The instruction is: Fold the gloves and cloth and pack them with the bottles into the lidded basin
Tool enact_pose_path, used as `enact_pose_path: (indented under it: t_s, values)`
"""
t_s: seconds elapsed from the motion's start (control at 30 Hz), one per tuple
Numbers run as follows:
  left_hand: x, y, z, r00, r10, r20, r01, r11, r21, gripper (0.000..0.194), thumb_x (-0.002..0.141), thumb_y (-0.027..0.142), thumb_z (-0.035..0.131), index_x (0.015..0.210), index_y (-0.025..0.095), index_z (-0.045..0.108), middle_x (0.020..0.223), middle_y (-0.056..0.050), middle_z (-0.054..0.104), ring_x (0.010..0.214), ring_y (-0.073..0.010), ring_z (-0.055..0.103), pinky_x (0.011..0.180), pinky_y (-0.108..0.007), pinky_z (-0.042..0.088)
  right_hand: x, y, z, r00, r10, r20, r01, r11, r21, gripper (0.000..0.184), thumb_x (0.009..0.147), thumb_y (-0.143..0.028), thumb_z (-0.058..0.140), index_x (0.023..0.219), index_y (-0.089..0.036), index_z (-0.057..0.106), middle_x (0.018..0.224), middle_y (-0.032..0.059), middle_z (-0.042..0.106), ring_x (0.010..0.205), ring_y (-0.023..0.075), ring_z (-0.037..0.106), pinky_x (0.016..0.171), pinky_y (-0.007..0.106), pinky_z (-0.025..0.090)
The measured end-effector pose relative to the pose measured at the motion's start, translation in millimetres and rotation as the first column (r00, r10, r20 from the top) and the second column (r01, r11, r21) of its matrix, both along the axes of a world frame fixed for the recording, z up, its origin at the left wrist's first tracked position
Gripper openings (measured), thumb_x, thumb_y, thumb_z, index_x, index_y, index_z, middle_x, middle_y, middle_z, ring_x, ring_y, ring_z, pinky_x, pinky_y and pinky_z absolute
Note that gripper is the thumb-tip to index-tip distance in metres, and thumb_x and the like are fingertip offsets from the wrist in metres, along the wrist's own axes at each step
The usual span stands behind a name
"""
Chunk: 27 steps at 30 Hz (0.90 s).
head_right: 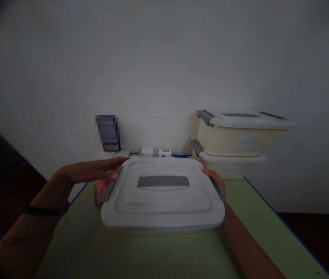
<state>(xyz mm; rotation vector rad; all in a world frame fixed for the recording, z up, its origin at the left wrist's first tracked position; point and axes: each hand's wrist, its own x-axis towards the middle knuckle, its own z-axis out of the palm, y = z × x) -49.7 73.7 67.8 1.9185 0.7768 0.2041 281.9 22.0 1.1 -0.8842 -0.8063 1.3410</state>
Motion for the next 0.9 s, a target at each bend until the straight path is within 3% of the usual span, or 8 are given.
enact_pose_path:
  t_s: [0.13,0.33,0.5,0.6,0.73,0.8,0.9]
  values:
    - [2,0,0.6,1.000,-0.001,0.000,0.001,1.000,0.011,0.065,0.081,0.050,0.055,0.137,0.025,0.031,0.122,-0.008,0.053,0.116,-0.0270,0.043,0.089,-0.033,0.041,0,1,-0.8,1.000,-0.003,0.006,0.003,1.000,0.005,0.031,0.076,-0.031,0.046,0.098,-0.029,0.068,0.101,-0.0044,0.071,0.105,0.0242,0.060,0.090,0.034,0.045]
    - [10,-1,-1.3,0.999,0.039,0.034,-0.040,0.998,0.043,0.063,0.081,0.046,0.056,0.136,0.024,0.034,0.133,-0.006,0.048,0.123,-0.0268,0.039,0.095,-0.033,0.037,1,2,-4.2,0.995,0.033,-0.092,-0.034,0.999,-0.010,0.043,0.075,-0.030,0.047,0.116,-0.023,0.059,0.096,-0.0022,0.072,0.094,0.0240,0.065,0.088,0.034,0.046]
    - [12,-1,-4.0,0.998,0.032,0.048,-0.035,0.998,0.048,0.066,0.081,0.049,0.054,0.139,0.025,0.031,0.141,-0.005,0.040,0.129,-0.0277,0.033,0.100,-0.034,0.034,-1,1,-1.4,0.994,0.051,-0.095,-0.051,0.999,0.002,0.046,0.075,-0.030,0.048,0.119,-0.023,0.057,0.096,-0.0020,0.072,0.091,0.0230,0.066,0.084,0.033,0.047]
    - [9,-2,1.8,1.000,0.019,0.011,-0.020,0.995,0.094,0.060,0.084,0.045,0.053,0.138,0.026,0.032,0.144,-0.003,0.036,0.133,-0.0272,0.027,0.103,-0.033,0.030,1,2,0.2,0.996,0.068,-0.065,-0.069,0.997,-0.018,0.046,0.073,-0.031,0.049,0.117,-0.024,0.058,0.096,-0.0024,0.072,0.091,0.0235,0.065,0.081,0.033,0.048]
    - [7,-8,13.8,0.994,0.047,-0.099,-0.029,0.984,0.174,0.058,0.086,0.045,0.050,0.137,0.024,0.033,0.143,-0.005,0.038,0.130,-0.0269,0.034,0.101,-0.033,0.035,9,6,2.8,0.992,0.120,0.025,-0.120,0.993,-0.018,0.044,0.069,-0.031,0.053,0.112,-0.023,0.060,0.101,-0.0019,0.070,0.096,0.0235,0.063,0.083,0.033,0.047]
    - [13,-13,17.7,0.978,0.138,-0.157,-0.087,0.953,0.291,0.062,0.086,0.047,0.047,0.140,0.023,0.027,0.144,-0.008,0.035,0.129,-0.0269,0.036,0.102,-0.035,0.034,15,8,5.4,0.978,0.154,0.144,-0.155,0.988,-0.003,0.041,0.070,-0.031,0.055,0.110,-0.024,0.061,0.105,-0.0019,0.069,0.100,0.0234,0.061,0.084,0.033,0.046]
    - [35,-23,17.4,0.946,0.286,-0.153,-0.158,0.818,0.553,0.066,0.086,0.053,0.043,0.141,0.022,0.024,0.148,-0.009,0.028,0.132,-0.0273,0.029,0.108,-0.041,0.024,31,8,9.3,0.927,0.176,0.331,-0.185,0.983,-0.004,0.031,0.075,-0.032,0.059,0.105,-0.023,0.065,0.107,-0.0003,0.068,0.102,0.0231,0.060,0.088,0.034,0.044]
